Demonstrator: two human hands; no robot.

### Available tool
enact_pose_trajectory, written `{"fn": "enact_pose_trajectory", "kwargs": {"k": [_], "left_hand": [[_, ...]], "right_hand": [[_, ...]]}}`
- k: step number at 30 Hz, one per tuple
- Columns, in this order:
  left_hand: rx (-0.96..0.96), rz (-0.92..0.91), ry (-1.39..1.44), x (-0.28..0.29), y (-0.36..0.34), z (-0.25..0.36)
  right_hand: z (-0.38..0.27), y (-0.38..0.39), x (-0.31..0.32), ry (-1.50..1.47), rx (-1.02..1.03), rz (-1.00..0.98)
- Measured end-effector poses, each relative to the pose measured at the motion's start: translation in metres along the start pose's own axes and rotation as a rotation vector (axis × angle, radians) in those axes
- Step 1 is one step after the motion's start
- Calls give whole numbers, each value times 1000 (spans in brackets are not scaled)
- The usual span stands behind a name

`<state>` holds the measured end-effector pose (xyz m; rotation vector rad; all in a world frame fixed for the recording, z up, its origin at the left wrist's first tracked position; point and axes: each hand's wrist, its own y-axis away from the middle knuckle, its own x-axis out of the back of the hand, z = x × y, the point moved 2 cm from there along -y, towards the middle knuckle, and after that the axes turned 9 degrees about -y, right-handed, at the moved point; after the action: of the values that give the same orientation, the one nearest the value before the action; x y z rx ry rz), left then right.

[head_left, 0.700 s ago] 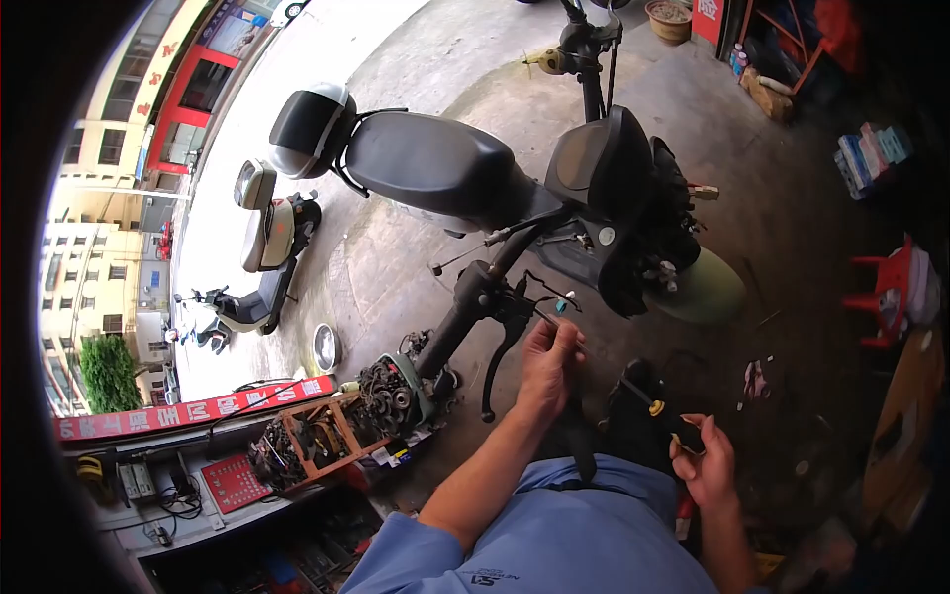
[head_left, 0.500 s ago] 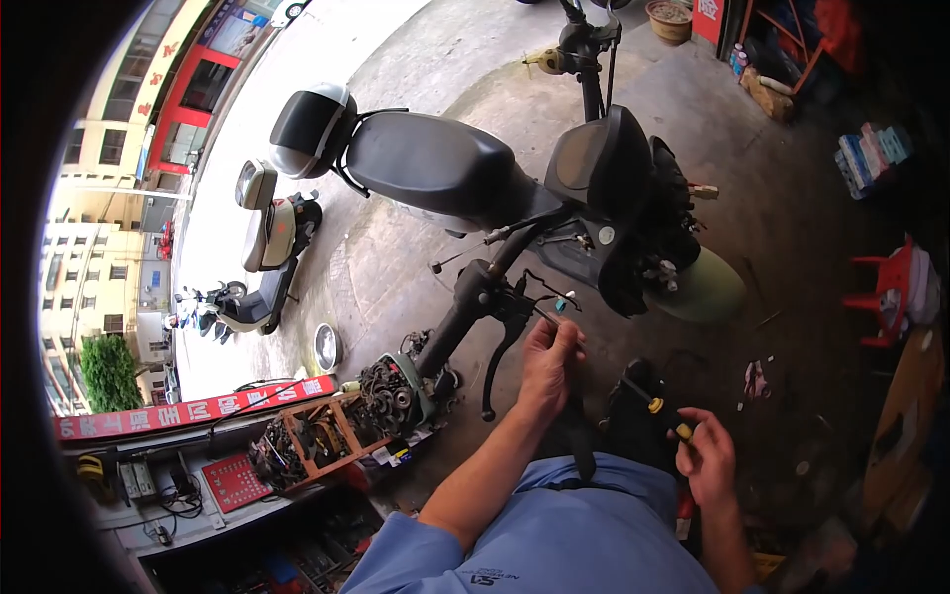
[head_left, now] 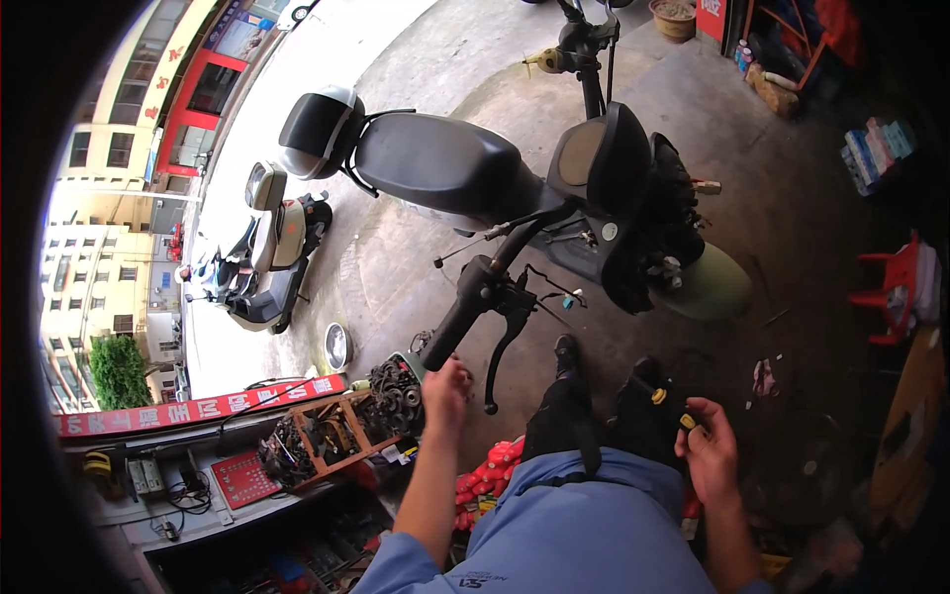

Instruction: Checking and repairing a white scooter for a customer at a service bay.

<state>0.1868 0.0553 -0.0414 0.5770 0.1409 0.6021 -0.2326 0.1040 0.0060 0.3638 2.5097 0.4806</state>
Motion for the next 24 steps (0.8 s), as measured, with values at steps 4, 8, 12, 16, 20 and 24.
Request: {"fn": "enact_pose_trajectory", "kwargs": {"k": [4,8,12,16,20,24], "left_hand": [[-380,142,-195,0,-4,83],[-663,-68,-649,-72,18,147],[-862,-305,-1033,-125,37,151],[-919,-316,-1135,-136,42,150],[-889,-305,-1120,-141,46,147],[-905,-277,-1120,-136,43,147]], "right_hand": [[-19,-2,8,-333,-496,-122],[-15,3,-6,-207,-300,31],[-17,2,5,212,-164,-97],[-17,1,3,-388,-542,-77],[-13,2,-7,435,281,-68],[-13,2,13,-612,-633,-140]]}}
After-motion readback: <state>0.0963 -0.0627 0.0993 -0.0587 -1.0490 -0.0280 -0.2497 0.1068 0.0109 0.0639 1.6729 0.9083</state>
